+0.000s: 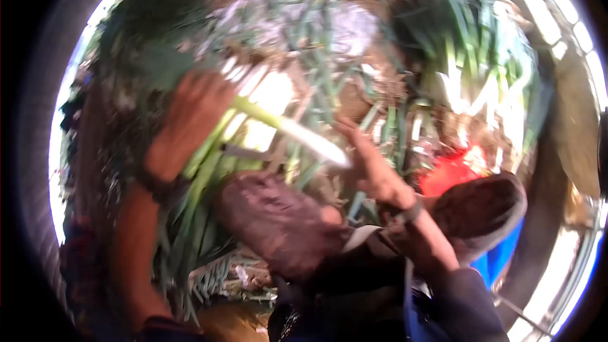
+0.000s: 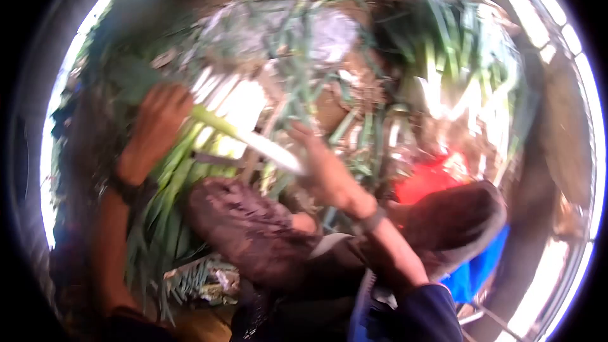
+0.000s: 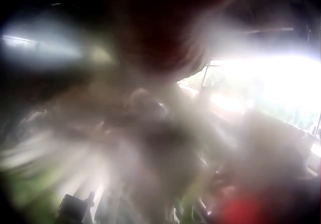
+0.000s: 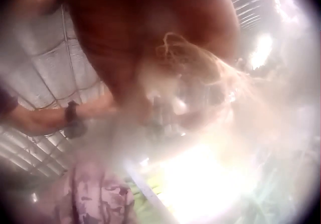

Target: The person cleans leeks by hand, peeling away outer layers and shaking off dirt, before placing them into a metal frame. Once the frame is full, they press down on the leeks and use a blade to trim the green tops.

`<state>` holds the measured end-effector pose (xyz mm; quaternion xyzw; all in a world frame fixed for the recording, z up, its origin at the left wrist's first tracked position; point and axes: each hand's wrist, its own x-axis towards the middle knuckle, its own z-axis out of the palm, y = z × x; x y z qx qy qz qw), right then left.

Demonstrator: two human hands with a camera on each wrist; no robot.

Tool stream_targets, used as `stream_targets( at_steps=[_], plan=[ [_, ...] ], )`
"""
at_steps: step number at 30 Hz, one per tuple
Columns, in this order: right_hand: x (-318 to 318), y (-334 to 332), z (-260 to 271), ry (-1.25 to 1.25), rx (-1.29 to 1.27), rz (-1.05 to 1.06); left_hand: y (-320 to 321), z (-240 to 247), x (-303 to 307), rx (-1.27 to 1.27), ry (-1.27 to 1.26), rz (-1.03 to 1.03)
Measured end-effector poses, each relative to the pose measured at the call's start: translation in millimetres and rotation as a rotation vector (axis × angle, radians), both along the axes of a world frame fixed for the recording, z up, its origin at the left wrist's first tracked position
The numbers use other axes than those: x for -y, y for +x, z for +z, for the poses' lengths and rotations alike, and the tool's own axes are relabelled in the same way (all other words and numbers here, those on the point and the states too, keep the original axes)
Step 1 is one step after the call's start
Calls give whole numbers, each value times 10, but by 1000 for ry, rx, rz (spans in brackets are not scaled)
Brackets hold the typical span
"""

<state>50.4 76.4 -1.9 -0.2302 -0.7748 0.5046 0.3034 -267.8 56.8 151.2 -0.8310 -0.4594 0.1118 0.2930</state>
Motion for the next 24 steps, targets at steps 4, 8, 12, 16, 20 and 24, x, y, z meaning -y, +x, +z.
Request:
stream_targets(
  at_steps=[4,8,12,16,20,24],
  plan=[
    [106,-74,-283,-20,-102,75,140,-9,-130,54,137,-57],
    [193,-129,-191,-389,-87,27,465,-2,-427,35,170,-122],
    [-87,47,-105,-520,-274,-231,1127,-151,-683,168,356,-53],
    [-839,345,-256,-416,-384,-578,1701,-606,-712,570,176,-2],
    [-1731,1047,-814,-531,-363,-929,1939,-922,-607,685,-138,40],
    [-2144,1847,-1368,-755,84,-1055,2032,-1138,-599,710,-396,152]
  ],
)
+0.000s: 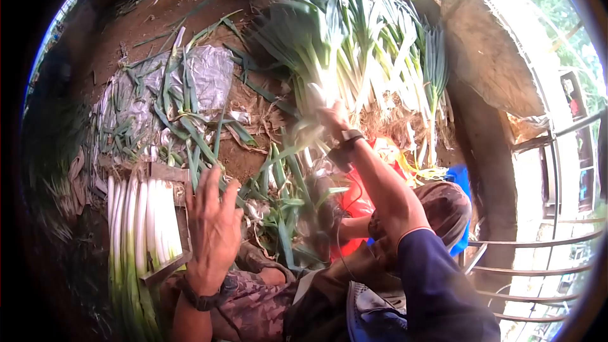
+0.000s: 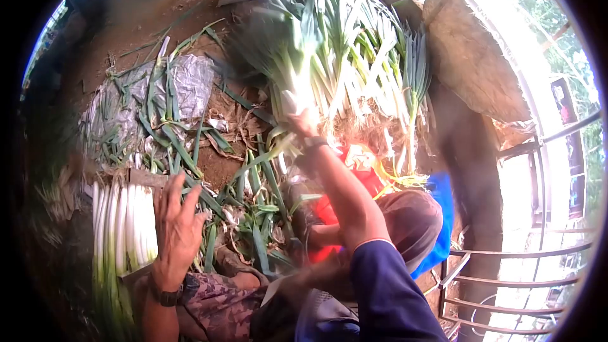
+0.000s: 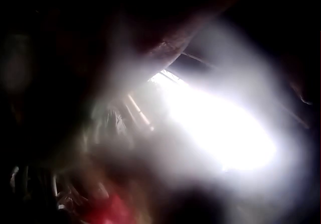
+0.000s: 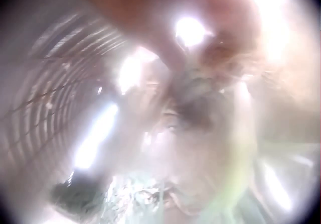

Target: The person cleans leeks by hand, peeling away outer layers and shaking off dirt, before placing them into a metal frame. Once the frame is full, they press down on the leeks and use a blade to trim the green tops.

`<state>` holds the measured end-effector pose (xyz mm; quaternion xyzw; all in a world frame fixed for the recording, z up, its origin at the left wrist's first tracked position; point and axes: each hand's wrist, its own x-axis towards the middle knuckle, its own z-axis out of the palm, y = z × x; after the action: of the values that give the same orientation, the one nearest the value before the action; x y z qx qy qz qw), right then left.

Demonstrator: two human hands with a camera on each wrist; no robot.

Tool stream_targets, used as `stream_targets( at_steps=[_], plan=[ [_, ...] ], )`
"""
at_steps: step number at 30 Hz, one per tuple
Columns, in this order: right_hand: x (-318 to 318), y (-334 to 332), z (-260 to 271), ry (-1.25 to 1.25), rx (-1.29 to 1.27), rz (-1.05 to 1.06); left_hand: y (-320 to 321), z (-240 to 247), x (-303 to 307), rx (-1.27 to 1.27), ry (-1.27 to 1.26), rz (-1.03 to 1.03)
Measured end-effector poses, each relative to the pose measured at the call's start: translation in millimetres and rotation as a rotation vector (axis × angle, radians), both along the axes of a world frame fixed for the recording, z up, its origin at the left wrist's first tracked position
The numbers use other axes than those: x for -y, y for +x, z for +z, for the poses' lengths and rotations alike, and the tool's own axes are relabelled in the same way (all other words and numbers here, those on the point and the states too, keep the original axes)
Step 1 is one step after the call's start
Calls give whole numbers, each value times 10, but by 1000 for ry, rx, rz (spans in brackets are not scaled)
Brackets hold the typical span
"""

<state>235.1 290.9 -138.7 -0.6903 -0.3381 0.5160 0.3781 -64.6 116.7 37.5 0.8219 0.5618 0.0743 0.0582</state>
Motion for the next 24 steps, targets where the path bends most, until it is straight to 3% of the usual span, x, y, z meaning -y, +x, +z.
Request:
stream_targets(
  at_steps=[2,3,5,6,8,9,10,12,14,15,20,21,24],
  plan=[
    [23,326,-354,-126,163,174,60,-7,-44,15,-63,-27],
    [43,366,-538,-135,160,170,76,-14,-58,12,-87,-61],
    [109,415,-863,2,403,112,112,-39,-88,16,-123,-104],
    [124,383,-781,-14,397,112,129,-58,-101,12,-140,-106],
    [73,329,-591,34,1040,-21,143,-85,-126,-2,-172,-99],
    [53,382,-578,107,1114,-102,146,-101,-136,-4,-175,-96],
    [-9,477,-535,-68,1036,-122,153,-114,-137,-6,-185,-100],
    [-85,681,-809,-10,1042,-294,171,-150,-161,-7,-182,-103],
    [-218,1044,-1004,-130,726,-182,154,-177,-144,-16,-214,-122],
    [-246,1059,-936,-92,653,-223,144,-177,-140,-22,-219,-121],
    [-382,752,-296,211,77,-445,74,-177,-80,-26,-204,-120],
    [-294,516,43,320,-117,-434,69,-152,-68,-15,-208,-117],
    [-7,-173,638,472,-218,-271,-8,-167,-49,50,-196,-84]
  ],
)
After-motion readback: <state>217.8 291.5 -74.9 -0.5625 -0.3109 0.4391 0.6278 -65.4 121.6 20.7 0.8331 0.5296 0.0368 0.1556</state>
